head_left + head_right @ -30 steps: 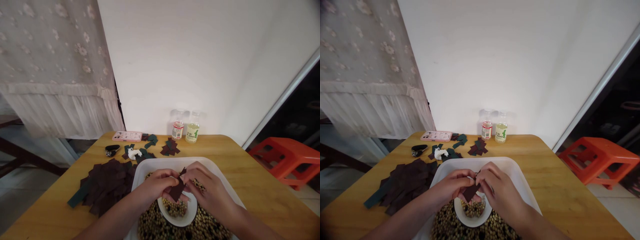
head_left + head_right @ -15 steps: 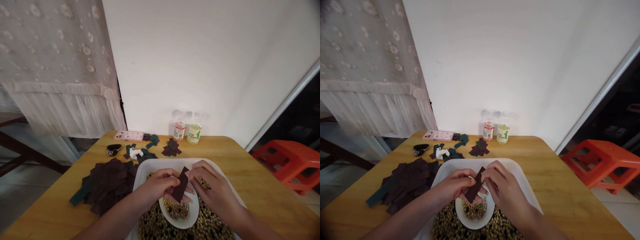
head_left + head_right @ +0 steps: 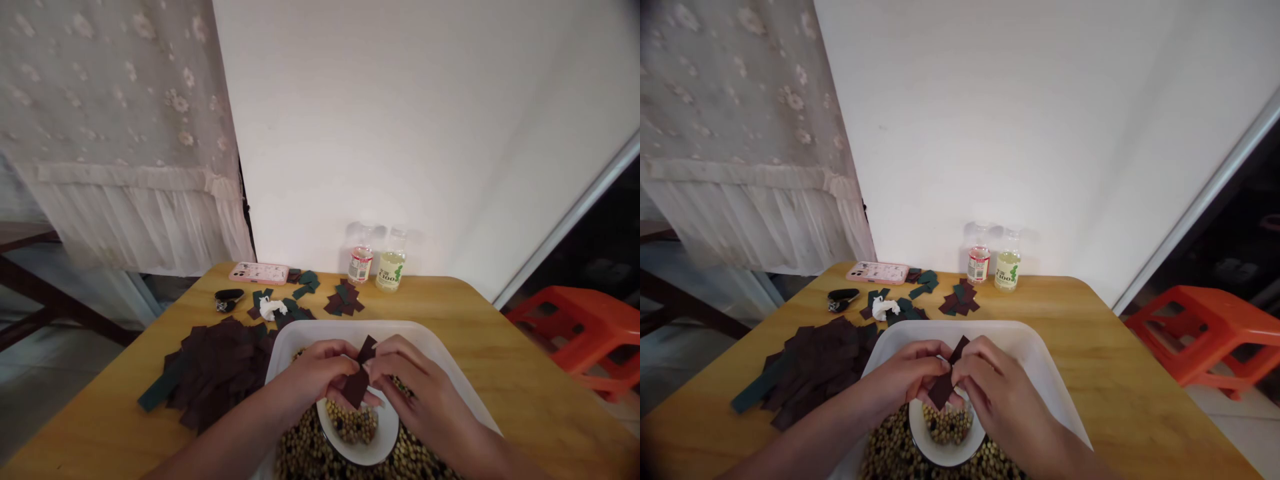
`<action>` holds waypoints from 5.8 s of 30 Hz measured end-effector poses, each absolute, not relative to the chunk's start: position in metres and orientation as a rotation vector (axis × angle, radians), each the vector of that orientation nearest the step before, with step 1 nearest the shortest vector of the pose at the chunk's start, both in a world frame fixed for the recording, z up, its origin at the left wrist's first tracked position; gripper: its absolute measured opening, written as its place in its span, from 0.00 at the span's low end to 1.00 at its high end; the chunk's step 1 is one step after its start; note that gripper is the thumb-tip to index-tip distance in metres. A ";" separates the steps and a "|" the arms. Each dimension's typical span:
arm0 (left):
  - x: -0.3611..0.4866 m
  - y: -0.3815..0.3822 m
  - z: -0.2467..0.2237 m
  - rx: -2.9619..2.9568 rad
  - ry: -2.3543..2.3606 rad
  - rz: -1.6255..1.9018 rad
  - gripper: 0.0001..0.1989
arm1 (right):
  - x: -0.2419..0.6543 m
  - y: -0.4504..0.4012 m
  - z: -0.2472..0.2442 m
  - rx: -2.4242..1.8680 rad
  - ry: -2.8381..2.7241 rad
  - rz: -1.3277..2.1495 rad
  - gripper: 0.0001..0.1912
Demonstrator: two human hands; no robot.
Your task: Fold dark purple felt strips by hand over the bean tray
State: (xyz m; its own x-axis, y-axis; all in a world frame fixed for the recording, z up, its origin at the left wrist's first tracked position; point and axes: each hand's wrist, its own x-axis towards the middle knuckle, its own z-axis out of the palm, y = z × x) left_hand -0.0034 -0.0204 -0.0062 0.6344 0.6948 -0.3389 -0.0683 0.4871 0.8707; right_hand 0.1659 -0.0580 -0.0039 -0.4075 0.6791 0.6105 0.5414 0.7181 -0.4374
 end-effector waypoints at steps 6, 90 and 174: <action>-0.004 -0.021 -0.006 0.985 0.744 0.504 0.12 | 0.166 -0.056 -0.005 -0.990 -2.027 0.172 0.10; -0.001 -0.020 -0.003 0.963 0.770 0.468 0.09 | 0.168 -0.057 -0.002 -0.924 -2.080 0.129 0.11; -0.003 -0.021 -0.008 1.018 0.783 0.482 0.10 | 0.162 -0.060 -0.006 -0.958 -2.157 0.235 0.11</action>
State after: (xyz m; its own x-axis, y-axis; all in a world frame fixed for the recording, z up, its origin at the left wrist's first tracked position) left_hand -0.0032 -0.0214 -0.0078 0.6393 0.6844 -0.3506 -0.0042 0.4590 0.8884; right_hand 0.1624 -0.0599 -0.0063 -0.4380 0.7000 0.5641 0.5623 0.7029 -0.4356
